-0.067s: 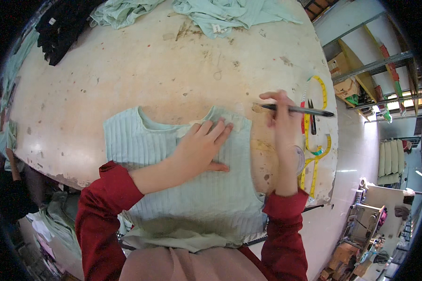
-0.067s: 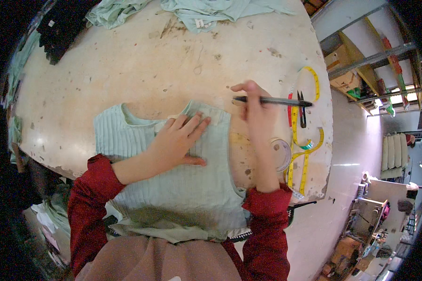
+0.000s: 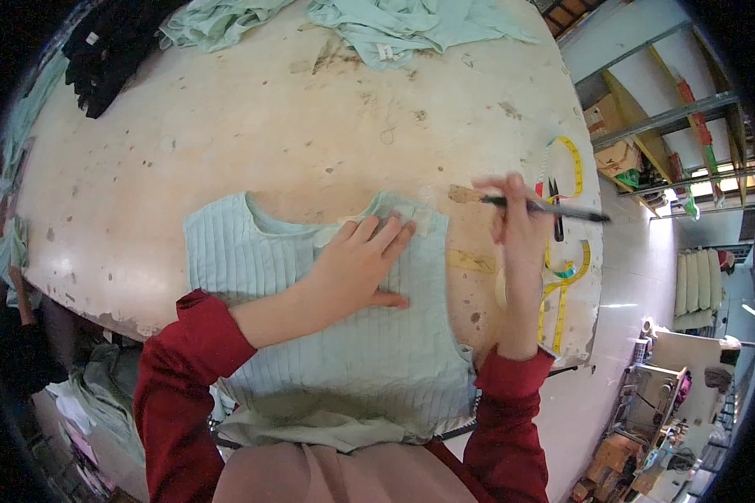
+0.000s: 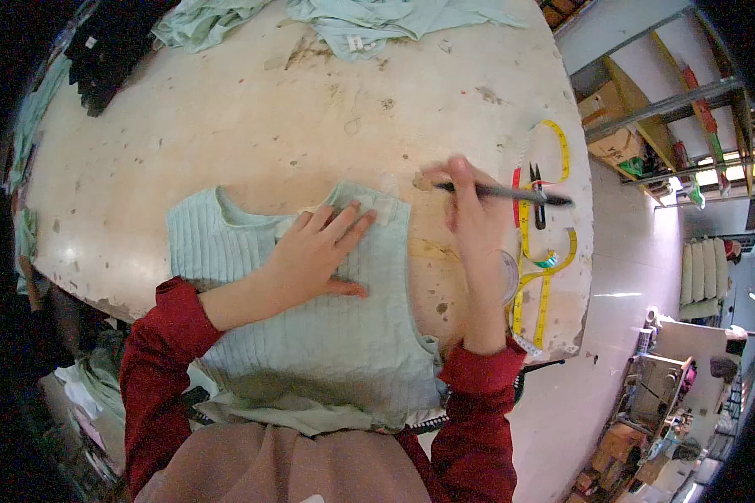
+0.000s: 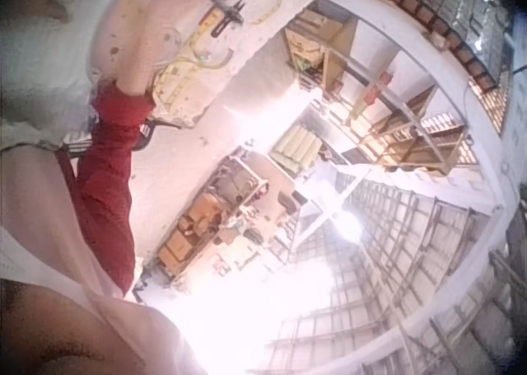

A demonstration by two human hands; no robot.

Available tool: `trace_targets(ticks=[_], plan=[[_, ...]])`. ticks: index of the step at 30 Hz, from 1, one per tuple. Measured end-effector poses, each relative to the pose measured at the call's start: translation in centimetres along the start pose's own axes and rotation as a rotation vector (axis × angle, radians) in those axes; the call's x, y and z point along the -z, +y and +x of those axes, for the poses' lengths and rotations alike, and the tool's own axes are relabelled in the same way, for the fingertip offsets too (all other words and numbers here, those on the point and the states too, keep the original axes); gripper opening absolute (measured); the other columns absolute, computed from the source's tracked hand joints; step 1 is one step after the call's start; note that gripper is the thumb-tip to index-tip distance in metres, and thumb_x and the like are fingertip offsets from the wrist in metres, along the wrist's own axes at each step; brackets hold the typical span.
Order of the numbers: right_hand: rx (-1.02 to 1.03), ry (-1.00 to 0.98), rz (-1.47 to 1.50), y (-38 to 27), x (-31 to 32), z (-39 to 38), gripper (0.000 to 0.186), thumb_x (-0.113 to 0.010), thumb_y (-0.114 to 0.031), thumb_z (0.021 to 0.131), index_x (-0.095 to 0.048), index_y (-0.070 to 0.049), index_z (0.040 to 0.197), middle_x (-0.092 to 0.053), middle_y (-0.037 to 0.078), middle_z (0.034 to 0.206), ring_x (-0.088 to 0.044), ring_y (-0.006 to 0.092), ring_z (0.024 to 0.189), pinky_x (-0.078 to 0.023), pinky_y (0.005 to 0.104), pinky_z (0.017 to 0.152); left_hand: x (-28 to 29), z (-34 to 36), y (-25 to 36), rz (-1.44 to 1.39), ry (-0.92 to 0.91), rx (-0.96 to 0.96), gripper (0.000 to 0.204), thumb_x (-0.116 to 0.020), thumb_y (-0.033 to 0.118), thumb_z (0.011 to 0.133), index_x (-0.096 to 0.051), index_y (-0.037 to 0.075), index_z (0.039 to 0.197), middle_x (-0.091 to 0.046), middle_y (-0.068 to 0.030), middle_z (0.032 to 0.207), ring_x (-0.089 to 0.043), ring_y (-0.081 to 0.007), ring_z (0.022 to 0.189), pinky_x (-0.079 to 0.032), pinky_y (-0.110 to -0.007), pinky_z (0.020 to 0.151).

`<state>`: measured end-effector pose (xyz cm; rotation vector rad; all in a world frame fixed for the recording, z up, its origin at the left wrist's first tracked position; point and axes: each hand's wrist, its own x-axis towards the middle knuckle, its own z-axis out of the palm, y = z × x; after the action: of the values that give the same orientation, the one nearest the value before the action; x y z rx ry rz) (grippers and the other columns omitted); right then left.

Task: The person measures a light green ribbed top with a tape measure, then uses a marker to draw lines on the fabric. They apply tape to the garment and continue marking along the neckline and side seams.

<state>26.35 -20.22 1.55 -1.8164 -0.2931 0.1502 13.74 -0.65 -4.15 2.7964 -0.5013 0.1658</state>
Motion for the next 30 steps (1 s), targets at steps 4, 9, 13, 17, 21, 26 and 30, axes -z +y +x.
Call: trace_targets(ticks=[4, 9, 13, 17, 21, 26, 30], plan=[[-0.018, 0.031, -0.591, 0.8, 4.9, -5.3, 0.028, -0.059, -0.027, 0.098, -0.070, -0.003, 0.088, -0.061, 0.000, 0.069, -0.055, 0.0122, 0.065, -0.044, 0.0294, 0.061, 0.0, 0.2, -0.3, -0.013, -0.021, -0.013, 0.105, -0.071, 0.068, 0.066, -0.041, 0.003, 0.144, -0.047, -0.0145, 0.135, -0.049, -0.0318, 0.114, -0.045, -0.043, 0.092], [0.285, 0.341, -0.530, 3.5, 4.4, -9.1, 0.018, -0.057, -0.016, 0.096, -0.062, -0.002, 0.106, -0.064, 0.005, 0.094, -0.055, 0.0141, 0.071, -0.045, 0.0264, 0.066, -0.5, 0.0, 0.4, 0.081, 0.029, -0.009, 0.103, -0.068, 0.069, 0.068, -0.042, 0.003, 0.143, -0.046, -0.0154, 0.139, -0.049, -0.0306, 0.112, -0.044, -0.042, 0.093], [-0.099, 0.120, 0.291, 2.6, 0.7, -6.7, 0.015, -0.056, -0.008, 0.093, -0.060, -0.005, 0.108, -0.060, 0.006, 0.093, -0.053, 0.0099, 0.063, -0.038, 0.0218, 0.052, -0.7, 0.2, 0.3, 0.158, 0.020, -0.003, 0.100, -0.066, 0.069, 0.070, -0.043, 0.003, 0.142, -0.044, -0.0158, 0.144, -0.049, -0.0296, 0.109, -0.043, -0.042, 0.094], [-0.054, -0.096, 0.120, 2.2, -4.2, -1.4, 0.011, -0.062, -0.016, 0.095, -0.060, -0.006, 0.093, -0.053, -0.002, 0.067, -0.045, 0.0035, 0.051, -0.031, 0.0184, 0.044, -0.7, 0.3, -0.4, 0.119, 0.065, -0.033, 0.101, -0.065, 0.072, 0.068, -0.045, 0.005, 0.140, -0.042, -0.0153, 0.149, -0.049, -0.0294, 0.108, -0.042, -0.042, 0.091], [-0.088, -0.078, 0.225, 3.6, -5.8, 1.1, 0.023, -0.067, -0.020, 0.094, -0.057, -0.006, 0.079, -0.049, -0.004, 0.057, -0.043, 0.0024, 0.048, -0.031, 0.0197, 0.043, -0.9, 0.6, -1.0, 0.089, 0.087, -0.052, 0.102, -0.064, 0.076, 0.066, -0.046, 0.007, 0.140, -0.041, -0.0145, 0.150, -0.049, -0.0289, 0.108, -0.041, -0.043, 0.089], [0.010, -0.076, 0.072, 5.7, -6.0, 1.5, 0.030, -0.071, -0.013, 0.090, -0.049, -0.008, 0.070, -0.048, -0.003, 0.054, -0.039, 0.0032, 0.041, -0.027, 0.0219, 0.037, -1.2, 0.6, -1.0, 0.074, 0.088, -0.045, 0.104, -0.064, 0.076, 0.066, -0.045, 0.007, 0.141, -0.041, -0.0144, 0.150, -0.049, -0.0285, 0.108, -0.041, -0.043, 0.089], [0.210, -0.028, -0.216, 6.7, -6.4, 1.7, 0.033, -0.072, -0.009, 0.087, -0.048, -0.006, 0.064, -0.049, -0.002, 0.053, -0.040, 0.0040, 0.045, -0.029, 0.0234, 0.041, -1.1, 0.5, -0.9, 0.074, 0.079, -0.040, 0.105, -0.064, 0.076, 0.067, -0.043, 0.007, 0.143, -0.041, -0.0143, 0.150, -0.049, -0.0285, 0.109, -0.040, -0.044, 0.089]])
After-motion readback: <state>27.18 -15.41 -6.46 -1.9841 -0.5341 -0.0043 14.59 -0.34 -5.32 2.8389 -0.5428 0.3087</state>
